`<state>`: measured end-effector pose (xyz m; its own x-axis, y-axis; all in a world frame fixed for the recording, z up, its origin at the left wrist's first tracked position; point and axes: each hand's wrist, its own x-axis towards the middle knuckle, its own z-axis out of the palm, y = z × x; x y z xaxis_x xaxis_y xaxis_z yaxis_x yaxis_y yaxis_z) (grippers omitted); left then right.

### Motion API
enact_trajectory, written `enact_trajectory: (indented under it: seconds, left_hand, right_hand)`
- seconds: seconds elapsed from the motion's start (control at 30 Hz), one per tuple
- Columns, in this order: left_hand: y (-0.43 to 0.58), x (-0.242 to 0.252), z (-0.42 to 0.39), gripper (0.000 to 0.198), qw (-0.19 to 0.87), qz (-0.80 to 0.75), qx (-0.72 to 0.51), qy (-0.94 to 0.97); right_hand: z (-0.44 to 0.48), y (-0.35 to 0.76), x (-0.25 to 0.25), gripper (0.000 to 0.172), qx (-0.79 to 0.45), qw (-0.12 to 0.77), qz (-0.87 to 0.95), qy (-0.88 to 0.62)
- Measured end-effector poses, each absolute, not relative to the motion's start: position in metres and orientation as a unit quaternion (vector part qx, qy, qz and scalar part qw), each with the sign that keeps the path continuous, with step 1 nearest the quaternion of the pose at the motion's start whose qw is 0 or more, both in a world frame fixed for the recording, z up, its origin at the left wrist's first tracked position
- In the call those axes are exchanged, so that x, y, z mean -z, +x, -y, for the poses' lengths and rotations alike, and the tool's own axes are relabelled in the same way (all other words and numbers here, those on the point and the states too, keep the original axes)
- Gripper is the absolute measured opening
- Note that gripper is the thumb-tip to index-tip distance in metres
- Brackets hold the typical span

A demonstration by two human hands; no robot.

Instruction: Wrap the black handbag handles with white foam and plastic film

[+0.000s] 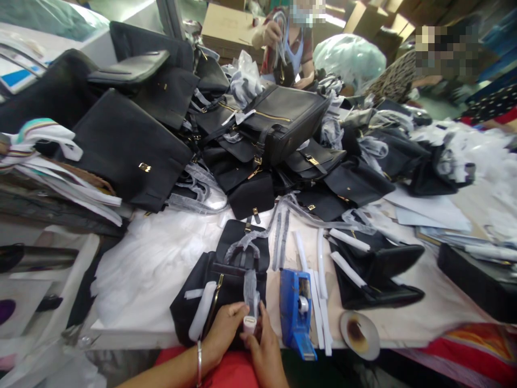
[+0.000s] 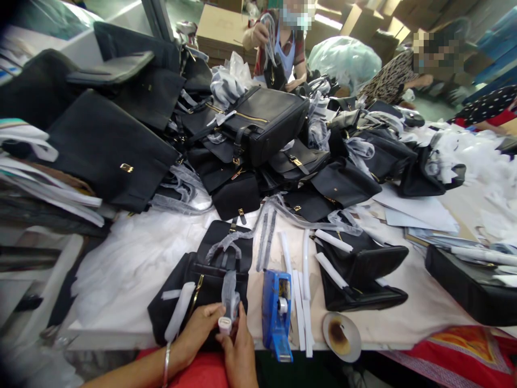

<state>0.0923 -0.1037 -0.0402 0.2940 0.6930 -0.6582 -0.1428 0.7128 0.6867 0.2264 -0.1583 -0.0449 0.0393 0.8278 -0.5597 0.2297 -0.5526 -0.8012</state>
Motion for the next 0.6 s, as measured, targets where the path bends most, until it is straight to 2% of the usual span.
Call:
enact_trajectory:
  seconds: [0.27,0.43,0.6]
  left_hand:
    - [0.093,0.048,0.107,0.042,0.756,-0.55,-0.284,0.214]
    - [0.095,0.051,0.107,0.04,0.749,-0.56,-0.289,0.203]
    - [0.095,0.055,0.104,0.037,0.726,-0.577,-0.293,0.232]
  right_hand:
    - [0.146,0.231,0.045,0.079,-0.648,0.27,0.367,-0.61]
    - [0.135,0.231,0.042,0.073,-0.648,0.275,0.384,-0.598]
    - [0.139,0.231,0.045,0.076,-0.603,0.239,0.386,-0.656]
